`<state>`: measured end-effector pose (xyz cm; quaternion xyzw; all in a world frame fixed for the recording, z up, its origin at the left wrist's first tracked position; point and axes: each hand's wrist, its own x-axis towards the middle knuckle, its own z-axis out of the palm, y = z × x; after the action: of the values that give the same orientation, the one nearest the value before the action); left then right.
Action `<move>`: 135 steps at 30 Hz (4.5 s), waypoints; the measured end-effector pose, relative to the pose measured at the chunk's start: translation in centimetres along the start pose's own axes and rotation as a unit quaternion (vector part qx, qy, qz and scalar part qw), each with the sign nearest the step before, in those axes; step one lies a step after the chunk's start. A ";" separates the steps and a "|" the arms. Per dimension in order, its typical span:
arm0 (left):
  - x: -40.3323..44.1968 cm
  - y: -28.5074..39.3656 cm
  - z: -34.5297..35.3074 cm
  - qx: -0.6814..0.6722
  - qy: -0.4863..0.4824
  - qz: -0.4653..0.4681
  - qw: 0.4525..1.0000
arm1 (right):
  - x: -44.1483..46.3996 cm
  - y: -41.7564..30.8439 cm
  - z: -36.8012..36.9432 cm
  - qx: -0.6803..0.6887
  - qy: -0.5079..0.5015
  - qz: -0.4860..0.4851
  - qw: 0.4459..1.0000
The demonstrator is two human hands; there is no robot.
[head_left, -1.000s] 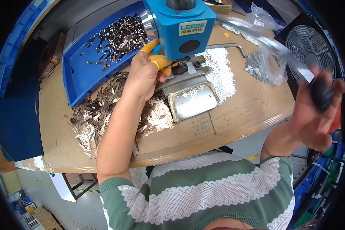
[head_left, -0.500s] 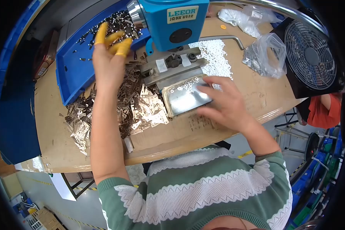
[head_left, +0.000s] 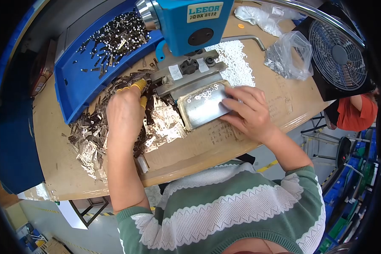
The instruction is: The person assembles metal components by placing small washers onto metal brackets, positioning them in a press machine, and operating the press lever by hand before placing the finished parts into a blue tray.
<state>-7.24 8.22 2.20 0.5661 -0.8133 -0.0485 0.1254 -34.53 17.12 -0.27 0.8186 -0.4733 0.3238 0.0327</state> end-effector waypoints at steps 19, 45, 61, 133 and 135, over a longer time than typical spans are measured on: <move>0.5 -0.8 1.6 -0.270 0.083 -0.075 0.956 | 2.1 0.8 -0.2 0.070 -0.046 0.061 0.995; 0.5 2.9 1.1 -0.691 -0.064 -0.161 0.702 | 12.8 2.3 1.3 0.445 -0.203 0.349 0.799; -2.0 5.3 1.1 -0.586 -0.197 0.043 0.785 | 2.4 -2.4 -0.2 0.161 -0.073 0.052 0.983; 6.2 3.4 0.2 -0.638 -0.093 -0.061 0.762 | 0.4 0.8 -4.3 0.361 0.277 0.098 0.885; 6.1 2.3 -0.6 -0.603 -0.005 -0.057 0.796 | 1.4 0.4 -3.9 0.199 0.018 0.021 0.980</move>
<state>-11.19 3.37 4.21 0.4209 -0.5866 -0.5386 0.4344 -36.26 17.23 3.48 0.7929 -0.4155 0.4266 -0.1295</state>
